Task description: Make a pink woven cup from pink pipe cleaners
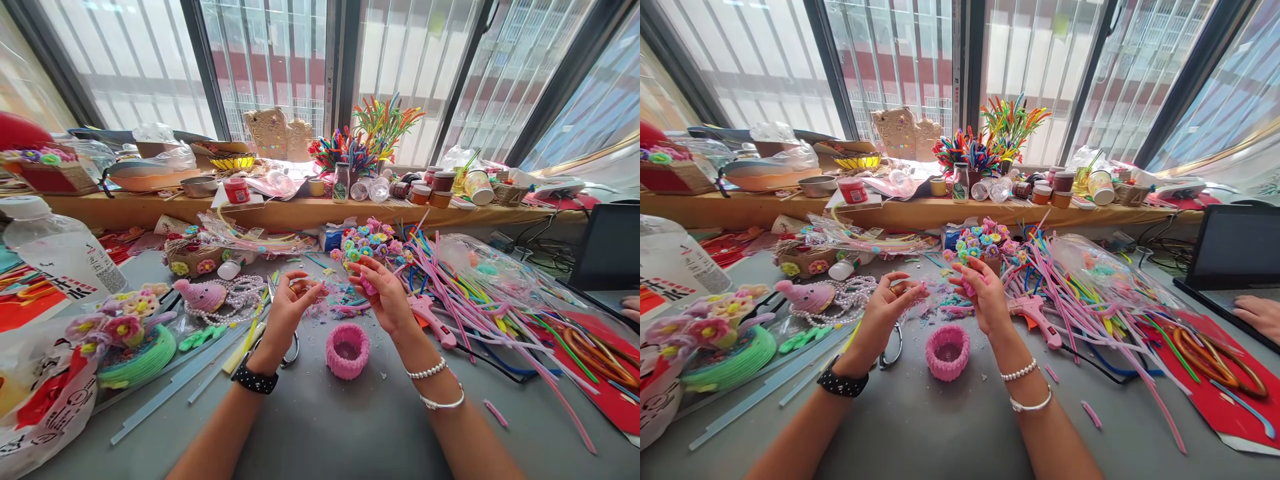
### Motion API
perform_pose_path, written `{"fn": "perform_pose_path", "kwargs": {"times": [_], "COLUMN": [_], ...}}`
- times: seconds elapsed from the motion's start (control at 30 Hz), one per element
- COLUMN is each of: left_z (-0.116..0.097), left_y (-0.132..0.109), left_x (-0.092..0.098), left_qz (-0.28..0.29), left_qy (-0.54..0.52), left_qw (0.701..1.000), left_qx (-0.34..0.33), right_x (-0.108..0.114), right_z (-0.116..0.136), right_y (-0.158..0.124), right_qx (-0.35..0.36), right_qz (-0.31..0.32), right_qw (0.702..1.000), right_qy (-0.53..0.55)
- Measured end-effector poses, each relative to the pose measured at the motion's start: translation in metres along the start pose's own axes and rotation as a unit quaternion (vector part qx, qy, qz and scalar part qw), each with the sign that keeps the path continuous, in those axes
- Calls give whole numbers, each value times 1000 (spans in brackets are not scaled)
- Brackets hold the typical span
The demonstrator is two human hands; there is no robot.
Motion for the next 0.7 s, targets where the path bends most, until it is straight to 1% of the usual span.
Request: {"fn": "perform_pose_path", "kwargs": {"times": [0.07, 0.13, 0.2, 0.27, 0.3, 0.33, 0.37, 0.43, 0.47, 0.5, 0.53, 0.57, 0.63, 0.7], "left_z": [-1, -1, 0, 3, 4, 5, 6, 6, 7, 7, 7, 7, 7, 7], "left_y": [0, 0, 0, 0, -1, -1, -1, -1, 0, 0, 0, 1, 1, 1], "left_x": [0, 0, -2, -4, -5, -6, -6, -6, -5, -5, -4, -4, -2, -3], "left_qz": [-4, -3, 10, 31, 42, 51, 57, 64, 67, 70, 73, 76, 72, 67], "left_qy": [-2, -8, -12, -11, -9, -4, 3, 19, 25, 29, 30, 27, 14, -17], "left_qw": [1000, 1000, 999, 998, 997, 996, 995, 995, 994, 994, 994, 993, 993, 993], "left_qx": [1, 9, 30, 57, 69, 76, 80, 81, 80, 79, 80, 82, 89, 98], "right_x": [1, 3, 6, 7, 7, 6, 4, -5, -11, -16, -20, -22, -23, -21], "right_z": [0, 1, 3, 6, 8, 10, 14, 20, 21, 20, 18, 15, 9, 6], "right_y": [1, 3, 5, 4, 3, 2, 0, -7, -10, -12, -14, -14, -14, -13], "right_qx": [6, 41, 84, 117, 132, 152, 178, 234, 252, 259, 255, 244, 221, 210], "right_qz": [7, 6, 10, 17, 21, 24, 29, 59, 86, 115, 141, 156, 158, 136], "right_qw": [1000, 999, 996, 990, 984, 972, 953, 903, 880, 864, 857, 856, 862, 872], "right_qy": [-3, -11, -29, -77, -121, -178, -242, -355, -393, -415, -425, -429, -428, -421]}}
Point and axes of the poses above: each hand's wrist, its own y-axis towards the middle knuckle, its own x-axis out of the back of the hand, z = x × y, the point moved 5 cm from there along y, towards the middle knuckle, and after that the axes turned 5 degrees about y, right-handed, at the moved point
